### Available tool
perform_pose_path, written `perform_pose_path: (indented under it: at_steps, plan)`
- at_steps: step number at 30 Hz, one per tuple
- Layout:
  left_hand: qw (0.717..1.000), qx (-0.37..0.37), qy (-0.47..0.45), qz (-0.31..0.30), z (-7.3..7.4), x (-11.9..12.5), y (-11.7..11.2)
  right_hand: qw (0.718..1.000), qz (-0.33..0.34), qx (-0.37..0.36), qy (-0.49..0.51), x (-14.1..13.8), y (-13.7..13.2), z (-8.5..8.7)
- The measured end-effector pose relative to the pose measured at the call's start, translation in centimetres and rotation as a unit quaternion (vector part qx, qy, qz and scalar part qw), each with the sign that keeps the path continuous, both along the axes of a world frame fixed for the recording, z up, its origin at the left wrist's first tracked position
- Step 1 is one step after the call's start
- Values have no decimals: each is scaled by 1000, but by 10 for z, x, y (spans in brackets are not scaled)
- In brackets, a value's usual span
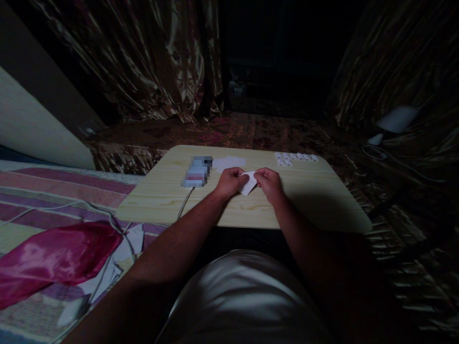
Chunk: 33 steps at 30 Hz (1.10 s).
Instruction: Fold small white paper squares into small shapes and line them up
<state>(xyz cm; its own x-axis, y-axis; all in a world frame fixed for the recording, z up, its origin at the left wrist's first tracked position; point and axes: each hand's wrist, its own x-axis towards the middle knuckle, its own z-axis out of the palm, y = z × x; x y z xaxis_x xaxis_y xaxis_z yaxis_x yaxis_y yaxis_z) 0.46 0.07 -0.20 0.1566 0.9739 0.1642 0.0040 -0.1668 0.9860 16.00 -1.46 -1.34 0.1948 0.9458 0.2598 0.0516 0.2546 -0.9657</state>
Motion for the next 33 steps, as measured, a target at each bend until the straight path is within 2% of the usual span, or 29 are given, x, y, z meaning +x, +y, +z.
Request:
perform_pose_path:
  at_steps: [7, 14, 20, 24, 28, 33]
  plan:
    - [999, 17, 27, -9, -4, -1, 0, 999, -26, 8, -38, 1, 2, -3]
    - [999, -16, 12, 29, 5, 0, -4, 998, -10, 27, -49, 1, -4, 0]
    - [995, -50, -79, 26, 8, -1, -2, 1000, -3, 21, 0, 4, -2, 0]
    - [990, -53, -133, -16, 9, -1, -1, 999, -16, 18, 48, 7, 1, -1]
    - [989, -69, -102, -79, 10, -1, -4, 996, -20, 31, 83, 7, 2, -1]
    - [991, -72, -80, -79, 9, -1, -5, 997, 5, 17, 70, 5, 1, 1]
